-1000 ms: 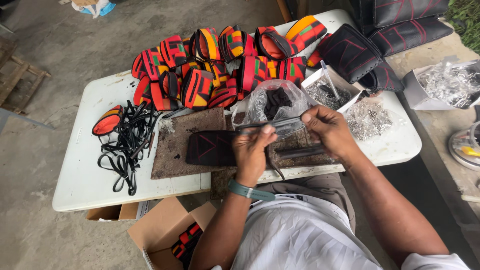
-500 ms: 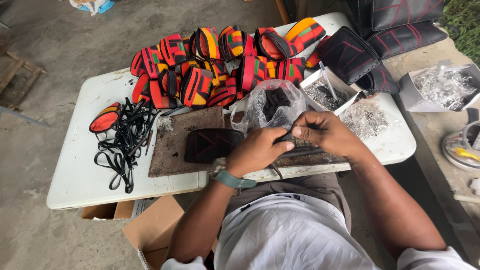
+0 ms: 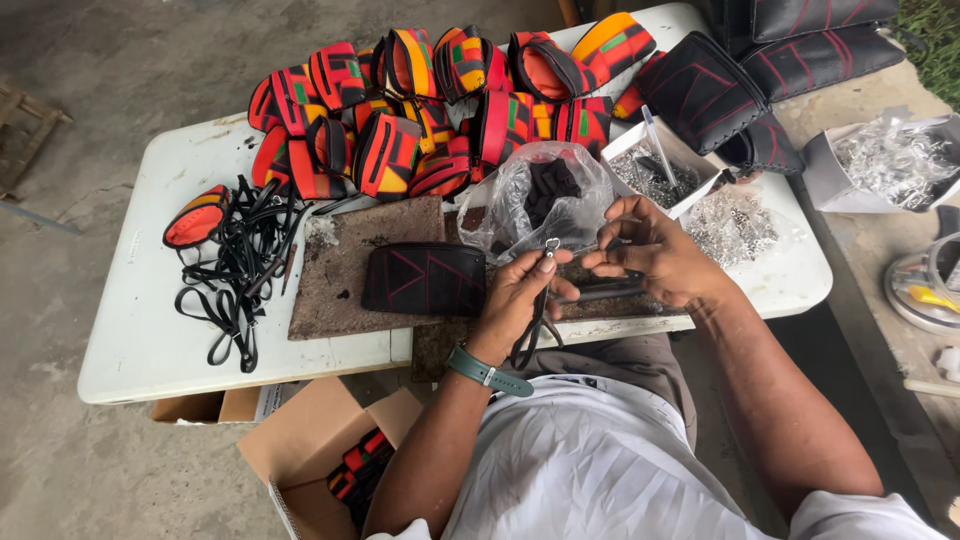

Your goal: The person sits at a workbench and attaches black cord straps to small finished pouches, threading the cord through the zipper end of each pouch and using a pen-like tool to help push it through. Finished pouches are placed into a cardboard box below the table.

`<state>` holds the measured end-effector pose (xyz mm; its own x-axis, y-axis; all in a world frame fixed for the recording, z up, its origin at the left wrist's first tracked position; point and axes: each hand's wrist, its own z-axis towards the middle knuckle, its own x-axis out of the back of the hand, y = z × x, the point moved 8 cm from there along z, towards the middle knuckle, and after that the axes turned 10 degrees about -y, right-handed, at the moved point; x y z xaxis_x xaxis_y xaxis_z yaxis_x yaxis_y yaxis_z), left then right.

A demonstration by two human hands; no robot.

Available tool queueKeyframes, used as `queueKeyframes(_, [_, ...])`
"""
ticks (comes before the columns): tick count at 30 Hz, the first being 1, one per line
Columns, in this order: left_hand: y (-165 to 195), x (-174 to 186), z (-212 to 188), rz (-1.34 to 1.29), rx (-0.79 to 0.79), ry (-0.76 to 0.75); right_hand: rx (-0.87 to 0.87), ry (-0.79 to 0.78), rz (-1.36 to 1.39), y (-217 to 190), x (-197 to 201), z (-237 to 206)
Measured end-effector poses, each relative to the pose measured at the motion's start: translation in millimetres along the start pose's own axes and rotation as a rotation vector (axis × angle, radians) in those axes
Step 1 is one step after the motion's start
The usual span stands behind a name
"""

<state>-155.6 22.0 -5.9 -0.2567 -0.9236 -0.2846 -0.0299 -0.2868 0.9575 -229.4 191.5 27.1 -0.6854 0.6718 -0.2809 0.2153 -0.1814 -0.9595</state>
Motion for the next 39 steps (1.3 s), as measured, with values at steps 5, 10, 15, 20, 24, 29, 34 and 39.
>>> queueKeyframes(5, [-8, -3, 3, -0.040, 0.049, 0.017, 0.053, 0.064, -0.157, -9, 0, -8])
queueKeyframes(10, [-17, -9, 8, -0.073, 0.088, 0.052, 0.290, 0.049, -0.768, -40, -35, -25])
queueKeyframes(15, [-18, -12, 9, -0.011, 0.100, 0.065, 0.383, 0.024, -0.895, -57, -60, -33])
queueKeyframes(20, [-8, -13, 3, 0.123, -0.015, 0.119, 0.344, 0.150, -0.871, -55, -53, -40])
queueKeyframes(24, [0, -19, -1, 0.113, -0.005, 0.082, 0.375, 0.115, -0.838, -49, -51, -48])
queueKeyframes(29, [9, -35, -12, -0.390, 0.089, -0.133, 0.425, 0.133, -0.804, -50, -50, -55])
queueKeyframes(34, [26, -29, -23, -0.198, -0.042, -0.079, 0.445, 0.122, -0.750, -49, -63, -55])
queueKeyframes(39, [25, -25, -24, -0.220, -0.174, -0.018, 0.490, 0.139, -0.733, -57, -75, -57])
